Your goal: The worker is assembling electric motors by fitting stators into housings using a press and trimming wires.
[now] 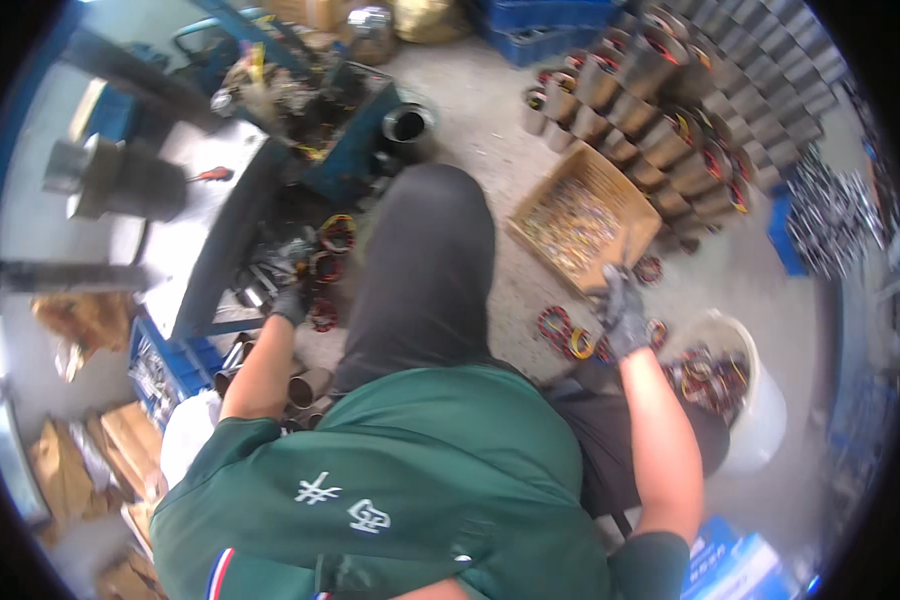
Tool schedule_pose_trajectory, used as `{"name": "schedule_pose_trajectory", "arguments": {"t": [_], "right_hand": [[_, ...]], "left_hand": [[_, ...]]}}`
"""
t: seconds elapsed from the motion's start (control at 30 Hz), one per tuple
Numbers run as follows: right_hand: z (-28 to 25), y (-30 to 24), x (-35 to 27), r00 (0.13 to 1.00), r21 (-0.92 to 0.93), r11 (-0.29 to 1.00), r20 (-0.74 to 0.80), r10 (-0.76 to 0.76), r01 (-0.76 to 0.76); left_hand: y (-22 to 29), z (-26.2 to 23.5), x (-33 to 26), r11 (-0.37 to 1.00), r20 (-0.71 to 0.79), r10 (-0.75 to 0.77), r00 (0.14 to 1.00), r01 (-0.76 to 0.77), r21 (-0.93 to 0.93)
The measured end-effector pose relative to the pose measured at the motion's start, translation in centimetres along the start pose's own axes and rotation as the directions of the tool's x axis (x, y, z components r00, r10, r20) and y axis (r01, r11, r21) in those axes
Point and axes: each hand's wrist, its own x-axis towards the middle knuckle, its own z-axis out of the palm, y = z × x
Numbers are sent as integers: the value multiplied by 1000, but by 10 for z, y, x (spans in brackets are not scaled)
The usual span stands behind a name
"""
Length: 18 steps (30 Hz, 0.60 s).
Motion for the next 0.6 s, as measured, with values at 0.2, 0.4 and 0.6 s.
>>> {"name": "schedule_pose_trajectory", "arguments": {"t": [0.2,0.4,0.6], "right_hand": [[4,5,4,981,-355,919,-26,-194,173],[-6,16,13,958,-958,97,276,75,269],[30,44,19,846,-932,172,361,392,318]], "left_hand": [[30,74,20,575,-127,560,819,-274,771],[90,395,-132,718,282,628,725,-680,148],[92,605,-295,653,643,683,347,-685,-323]]}}
